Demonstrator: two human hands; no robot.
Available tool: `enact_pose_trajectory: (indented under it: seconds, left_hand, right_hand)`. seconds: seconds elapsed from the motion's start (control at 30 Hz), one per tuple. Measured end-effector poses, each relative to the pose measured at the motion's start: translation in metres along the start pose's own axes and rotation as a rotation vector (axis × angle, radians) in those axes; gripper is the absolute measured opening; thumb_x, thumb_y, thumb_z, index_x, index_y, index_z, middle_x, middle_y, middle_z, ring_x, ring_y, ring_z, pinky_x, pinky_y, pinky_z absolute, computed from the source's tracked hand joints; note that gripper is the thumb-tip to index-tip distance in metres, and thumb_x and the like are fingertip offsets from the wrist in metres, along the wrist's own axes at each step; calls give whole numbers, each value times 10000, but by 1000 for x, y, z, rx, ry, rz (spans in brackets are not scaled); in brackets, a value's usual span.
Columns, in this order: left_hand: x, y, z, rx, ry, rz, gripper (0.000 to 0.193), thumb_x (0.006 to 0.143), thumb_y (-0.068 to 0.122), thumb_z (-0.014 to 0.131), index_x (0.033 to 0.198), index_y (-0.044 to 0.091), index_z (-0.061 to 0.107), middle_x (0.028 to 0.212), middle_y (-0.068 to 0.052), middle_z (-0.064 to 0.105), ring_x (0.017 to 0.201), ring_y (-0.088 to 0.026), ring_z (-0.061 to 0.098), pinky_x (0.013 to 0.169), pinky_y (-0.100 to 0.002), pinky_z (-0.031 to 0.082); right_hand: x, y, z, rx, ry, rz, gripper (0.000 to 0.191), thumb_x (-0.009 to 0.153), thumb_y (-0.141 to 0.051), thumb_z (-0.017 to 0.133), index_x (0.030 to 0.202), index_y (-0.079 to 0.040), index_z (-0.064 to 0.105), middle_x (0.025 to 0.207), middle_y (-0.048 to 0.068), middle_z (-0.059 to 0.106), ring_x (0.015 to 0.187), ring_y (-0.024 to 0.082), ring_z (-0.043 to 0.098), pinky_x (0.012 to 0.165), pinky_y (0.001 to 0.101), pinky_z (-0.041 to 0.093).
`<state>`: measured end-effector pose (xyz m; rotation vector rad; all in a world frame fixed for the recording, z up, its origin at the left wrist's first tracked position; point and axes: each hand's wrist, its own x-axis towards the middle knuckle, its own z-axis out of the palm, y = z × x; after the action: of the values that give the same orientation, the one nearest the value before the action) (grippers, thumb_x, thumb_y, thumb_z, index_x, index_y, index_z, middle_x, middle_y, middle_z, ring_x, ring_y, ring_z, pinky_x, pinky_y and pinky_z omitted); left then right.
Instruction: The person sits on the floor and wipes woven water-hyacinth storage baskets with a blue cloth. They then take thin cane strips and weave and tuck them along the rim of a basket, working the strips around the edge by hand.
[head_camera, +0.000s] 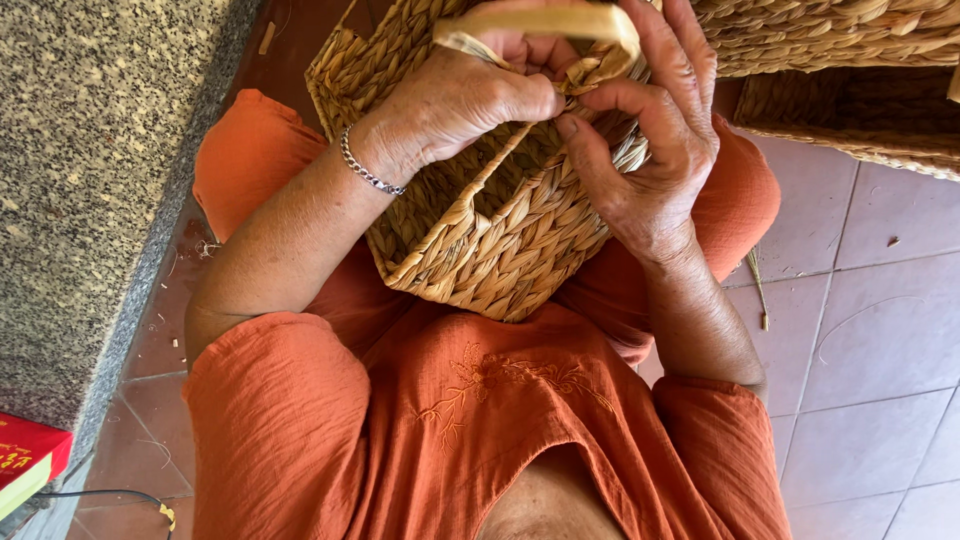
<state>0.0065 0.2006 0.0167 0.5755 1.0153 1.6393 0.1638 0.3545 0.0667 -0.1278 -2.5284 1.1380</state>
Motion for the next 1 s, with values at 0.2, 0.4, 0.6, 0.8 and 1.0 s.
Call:
enact_pose_trajectory:
  seconds: [0.2, 0.4, 0.6, 0.8, 1.0]
  left_hand:
    - [-1, 9, -3, 104, -20, -20, 443, 912, -51, 607, 1352, 2, 615, 1122, -45, 684, 1018, -115, 662, 912, -256, 581]
    - [-7, 16, 4, 135, 17, 68, 585, 892, -59, 602, 1468, 28, 552, 1307, -61, 613, 1172, -125, 612, 1011, -260, 547]
    - [-6, 8, 2, 90, 91, 29, 551, 920, 30, 701, 1438, -16, 520, 1357, -88, 599, 1254, -163, 634, 1089, -301, 577]
    - [1, 3, 0, 154, 90, 48, 414, 1044, 152, 744, 1374, -30, 572, 1238, -94, 665, 1101, -149, 697, 974, -278, 617]
    - [-4, 10, -2, 43, -25, 20, 469, 1058, 80, 716, 1478, -31, 539, 1185, -84, 693, 1064, -113, 704, 950, -236, 616]
  right_hand:
    - [5, -5, -1, -38, 3, 0, 227, 944, 23, 916, 1032, -3, 708, 1582, 174, 519, 1555, 366, 404, 1248, 460, 404]
    - [9, -4, 0, -8, -69, 153, 158, 900, 21, 813, 931, 8, 659, 1530, 223, 499, 1485, 407, 398, 1124, 440, 523]
    - [7, 5, -3, -25, -101, -8, 190, 940, 49, 815, 971, 5, 633, 1647, 209, 422, 1598, 416, 285, 1307, 531, 298]
    - [-1, 14, -6, -39, -74, -54, 143, 984, 8, 795, 1027, 12, 659, 1648, 192, 413, 1568, 389, 294, 1267, 505, 296]
    - [-5, 17, -5, -37, 32, -70, 150, 1008, 72, 788, 1093, -20, 706, 1618, 94, 485, 1516, 278, 387, 1241, 429, 369]
